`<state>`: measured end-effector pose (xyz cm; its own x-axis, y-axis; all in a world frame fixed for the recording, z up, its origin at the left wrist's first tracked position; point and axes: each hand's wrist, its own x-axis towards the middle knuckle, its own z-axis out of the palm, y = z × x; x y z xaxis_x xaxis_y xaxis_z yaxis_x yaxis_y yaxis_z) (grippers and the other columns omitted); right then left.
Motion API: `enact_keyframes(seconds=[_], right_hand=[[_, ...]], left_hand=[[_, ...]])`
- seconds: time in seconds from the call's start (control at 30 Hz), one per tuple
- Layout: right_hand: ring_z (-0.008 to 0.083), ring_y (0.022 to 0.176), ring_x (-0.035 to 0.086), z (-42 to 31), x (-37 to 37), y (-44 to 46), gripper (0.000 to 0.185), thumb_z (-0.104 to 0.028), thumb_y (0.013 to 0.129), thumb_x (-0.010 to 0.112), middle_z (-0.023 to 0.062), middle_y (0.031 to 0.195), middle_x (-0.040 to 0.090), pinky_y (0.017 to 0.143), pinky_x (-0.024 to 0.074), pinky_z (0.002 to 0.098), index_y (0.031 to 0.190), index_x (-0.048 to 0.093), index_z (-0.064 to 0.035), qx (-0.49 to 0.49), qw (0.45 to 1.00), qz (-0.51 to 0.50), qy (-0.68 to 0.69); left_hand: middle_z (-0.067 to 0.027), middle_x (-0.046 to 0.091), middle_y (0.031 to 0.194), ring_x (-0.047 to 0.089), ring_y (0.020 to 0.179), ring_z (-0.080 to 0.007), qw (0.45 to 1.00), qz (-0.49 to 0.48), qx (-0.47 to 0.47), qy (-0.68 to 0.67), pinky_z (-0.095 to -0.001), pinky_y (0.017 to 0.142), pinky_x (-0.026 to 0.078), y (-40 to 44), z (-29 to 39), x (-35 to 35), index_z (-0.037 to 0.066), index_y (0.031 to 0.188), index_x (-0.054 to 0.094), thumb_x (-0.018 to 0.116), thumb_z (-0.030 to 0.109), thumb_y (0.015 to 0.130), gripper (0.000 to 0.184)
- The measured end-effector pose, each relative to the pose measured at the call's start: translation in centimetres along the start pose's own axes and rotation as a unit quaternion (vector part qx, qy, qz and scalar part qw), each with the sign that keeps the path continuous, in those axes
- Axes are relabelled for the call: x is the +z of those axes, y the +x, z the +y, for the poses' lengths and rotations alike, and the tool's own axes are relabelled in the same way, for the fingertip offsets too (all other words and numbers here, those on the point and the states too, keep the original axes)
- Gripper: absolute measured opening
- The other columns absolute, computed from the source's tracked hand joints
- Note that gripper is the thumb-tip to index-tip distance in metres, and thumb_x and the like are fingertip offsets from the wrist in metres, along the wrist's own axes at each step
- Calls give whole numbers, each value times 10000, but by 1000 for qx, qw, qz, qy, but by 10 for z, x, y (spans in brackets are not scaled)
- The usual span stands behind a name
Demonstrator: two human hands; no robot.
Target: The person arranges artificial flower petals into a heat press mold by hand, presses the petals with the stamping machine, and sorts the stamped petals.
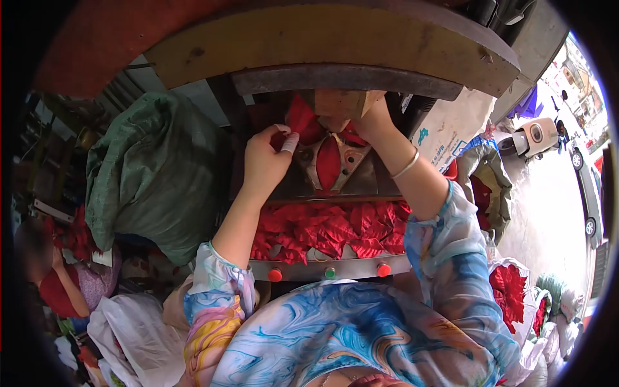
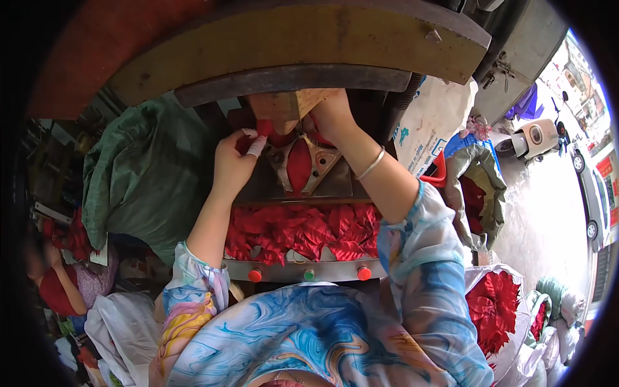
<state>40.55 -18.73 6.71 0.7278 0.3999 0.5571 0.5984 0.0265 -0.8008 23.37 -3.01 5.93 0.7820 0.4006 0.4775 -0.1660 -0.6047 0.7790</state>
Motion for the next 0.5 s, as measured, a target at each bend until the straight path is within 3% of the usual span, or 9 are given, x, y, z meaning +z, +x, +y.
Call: enact_keyframes(seconds=[0.07,0.1,0.17,0.23,0.27,0.3,0.37,0.43,0.5], right_hand=[[211,1115,577,13,16,14,274,-186,945,602,47,1196,613,933,479,379,1203,584,-94,-164,966,-24,-199],[214,1115,567,8,27,17,246,-230,954,578,46,1194,611,922,474,392,1161,601,-98,-217,887,98,-396],[218,1116,557,0,30,17,241,-274,963,555,44,1192,609,911,469,404,1120,618,-102,-257,753,217,-566],[178,1029,600,-29,15,-1,191,-217,964,581,56,1135,627,821,490,330,1092,638,-88,-266,781,139,-548],[147,917,599,-47,12,-16,156,-180,969,582,52,1067,625,737,477,280,1075,629,-75,-130,965,129,-185],[116,805,599,-66,10,-37,121,-143,975,583,48,998,623,653,463,229,1058,619,-63,30,973,94,211],[80,774,574,-104,-18,-86,72,-33,965,567,19,878,614,711,457,225,1005,605,14,91,980,35,175],[86,695,520,-117,-39,-147,54,-30,952,577,6,806,548,612,422,267,924,571,15,89,983,25,158],[124,623,492,-98,-46,-206,65,4,914,596,27,744,519,553,383,291,867,552,1,-12,995,41,86]], left_hand=[[-180,699,832,701,772,-303,998,-33,-61,-4,-354,697,521,-4,8,0,-3,949,696,736,169,842,206],[-180,699,832,701,772,-303,998,-30,-59,-2,-354,697,521,-6,9,0,-3,949,696,736,169,842,206],[-183,697,834,694,752,-306,1000,-17,-19,-16,-349,687,518,-12,10,0,0,950,696,734,163,846,198],[-187,693,836,688,766,-326,1000,-16,-26,0,-356,699,523,-27,25,-7,-6,909,689,744,152,833,184],[-179,690,831,681,770,-330,999,-2,43,-8,-368,702,521,-40,27,-10,-3,893,687,739,136,831,161],[-170,686,826,675,773,-334,994,12,111,-16,-380,705,519,-54,28,-14,0,877,684,734,119,829,138],[-137,680,833,652,755,-336,978,-14,209,13,-413,698,501,-91,27,-24,22,906,676,734,77,800,133],[-126,676,862,637,762,-333,974,-105,200,27,-406,708,497,-132,17,-37,32,1043,684,683,28,809,234],[-121,671,874,626,776,-330,980,-115,160,26,-420,712,479,-172,-8,-36,44,1097,663,667,65,816,281]])
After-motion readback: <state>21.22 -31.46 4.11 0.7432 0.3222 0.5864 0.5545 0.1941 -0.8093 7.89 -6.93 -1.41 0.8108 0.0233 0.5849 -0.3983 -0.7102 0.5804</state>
